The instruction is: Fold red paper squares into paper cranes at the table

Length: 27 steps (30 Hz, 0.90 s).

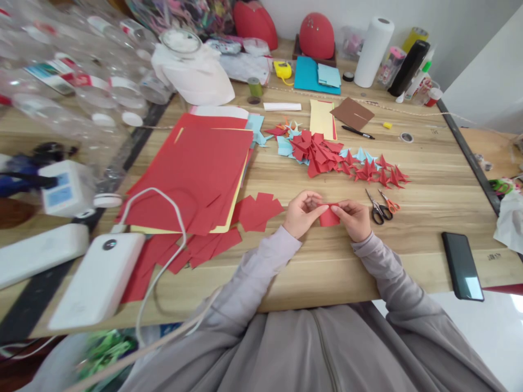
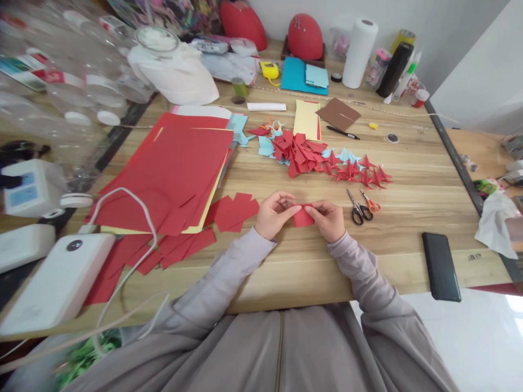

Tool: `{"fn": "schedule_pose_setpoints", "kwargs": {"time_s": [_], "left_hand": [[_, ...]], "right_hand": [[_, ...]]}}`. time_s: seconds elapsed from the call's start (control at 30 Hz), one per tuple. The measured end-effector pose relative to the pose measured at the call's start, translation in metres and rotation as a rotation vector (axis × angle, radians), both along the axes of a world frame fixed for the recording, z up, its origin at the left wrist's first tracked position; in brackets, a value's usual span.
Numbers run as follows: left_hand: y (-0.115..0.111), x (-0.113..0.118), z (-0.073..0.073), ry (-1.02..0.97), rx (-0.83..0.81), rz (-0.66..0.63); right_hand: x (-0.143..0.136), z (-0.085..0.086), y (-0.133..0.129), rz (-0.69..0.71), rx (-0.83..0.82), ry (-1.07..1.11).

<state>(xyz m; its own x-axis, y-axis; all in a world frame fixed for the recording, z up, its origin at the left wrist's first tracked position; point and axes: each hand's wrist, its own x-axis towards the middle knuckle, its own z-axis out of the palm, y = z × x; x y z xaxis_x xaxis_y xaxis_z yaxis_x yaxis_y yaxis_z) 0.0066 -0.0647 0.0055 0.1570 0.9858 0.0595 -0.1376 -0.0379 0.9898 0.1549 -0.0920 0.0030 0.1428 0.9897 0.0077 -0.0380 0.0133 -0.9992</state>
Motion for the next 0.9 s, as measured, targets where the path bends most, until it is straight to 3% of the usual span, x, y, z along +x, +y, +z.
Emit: {"fn": "schedule_pose_setpoints", "kwargs": {"time_s": [0.1,0.27,0.9], "left_hand": [[-0.0010,0.0021,-0.0035,0.010,-0.052,-0.051],[-0.0005,0.0014,-0.0075,0.058,-0.058,-0.017],[-0.0001,-0.0013,-0.0057,0.094,-0.016,-0.052]], "right_hand": [[0.0002,0.0017,0.0002,-0.011,0.004,-0.009],[0.0000,0.0030,0.0006,-0.013,0.012,-0.028],[-0.0003,0.0031,0.0007,-0.032,0.010,0.013]]}}
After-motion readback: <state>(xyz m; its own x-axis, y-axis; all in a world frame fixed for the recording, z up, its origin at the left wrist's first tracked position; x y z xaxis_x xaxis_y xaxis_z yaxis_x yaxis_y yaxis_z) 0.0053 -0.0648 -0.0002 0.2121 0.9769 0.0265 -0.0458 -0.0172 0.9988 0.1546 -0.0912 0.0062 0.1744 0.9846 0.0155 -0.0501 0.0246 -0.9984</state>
